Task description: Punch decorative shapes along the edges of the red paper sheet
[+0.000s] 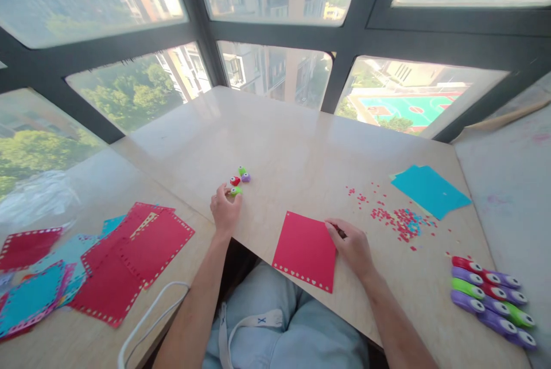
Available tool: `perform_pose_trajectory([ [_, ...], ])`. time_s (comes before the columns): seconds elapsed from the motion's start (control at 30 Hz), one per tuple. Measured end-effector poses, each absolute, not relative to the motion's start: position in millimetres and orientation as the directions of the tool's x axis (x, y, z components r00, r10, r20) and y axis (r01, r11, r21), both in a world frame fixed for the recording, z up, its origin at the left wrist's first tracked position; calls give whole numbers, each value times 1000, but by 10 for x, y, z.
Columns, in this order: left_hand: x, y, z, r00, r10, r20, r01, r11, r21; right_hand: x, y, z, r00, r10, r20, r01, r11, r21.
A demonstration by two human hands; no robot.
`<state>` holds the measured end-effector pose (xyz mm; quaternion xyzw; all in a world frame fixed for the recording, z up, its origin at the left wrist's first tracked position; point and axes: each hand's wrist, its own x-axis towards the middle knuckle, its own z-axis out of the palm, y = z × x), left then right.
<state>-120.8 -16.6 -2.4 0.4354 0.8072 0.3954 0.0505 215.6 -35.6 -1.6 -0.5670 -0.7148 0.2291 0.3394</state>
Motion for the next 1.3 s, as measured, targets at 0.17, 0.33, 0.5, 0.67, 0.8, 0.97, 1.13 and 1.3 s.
perform_pose_trajectory([
  [0.17, -1056, -268, 26, -505, 829, 241, 730, 261, 631, 2154, -341, 3, -100, 972, 212, 641, 226, -733],
  [0.33, -842, -382, 139, -315, 947, 58, 604, 152, 783, 2155, -335, 6, -82, 979, 187, 627, 196, -754],
  [0.5, -832, -338, 171, -271, 961, 46, 568, 121, 814, 2157, -330, 19, -81, 980, 179, 606, 191, -772],
  [0.67, -873, -231, 125, -153, 978, 141, 694, 5, 720, 2162, -311, 11, -64, 983, 171, 598, 175, -782],
  [0.8, -797, -171, 91, -65, 989, 136, 661, -60, 748, 2161, -298, 1, -45, 984, 174, 587, 167, -792],
  [0.97, -647, -79, 53, 54, 983, 176, 638, -169, 751, 2160, -269, 12, -28, 987, 157, 546, 147, -825],
  [1.13, -511, -31, 29, 147, 965, 219, 680, -260, 686, 2178, -233, -1, 13, 994, 111, 498, 90, -863],
  [1.3, -437, -31, 7, 186, 959, 213, 655, -283, 701, 2187, -216, -15, 35, 995, 89, 441, 65, -895],
])
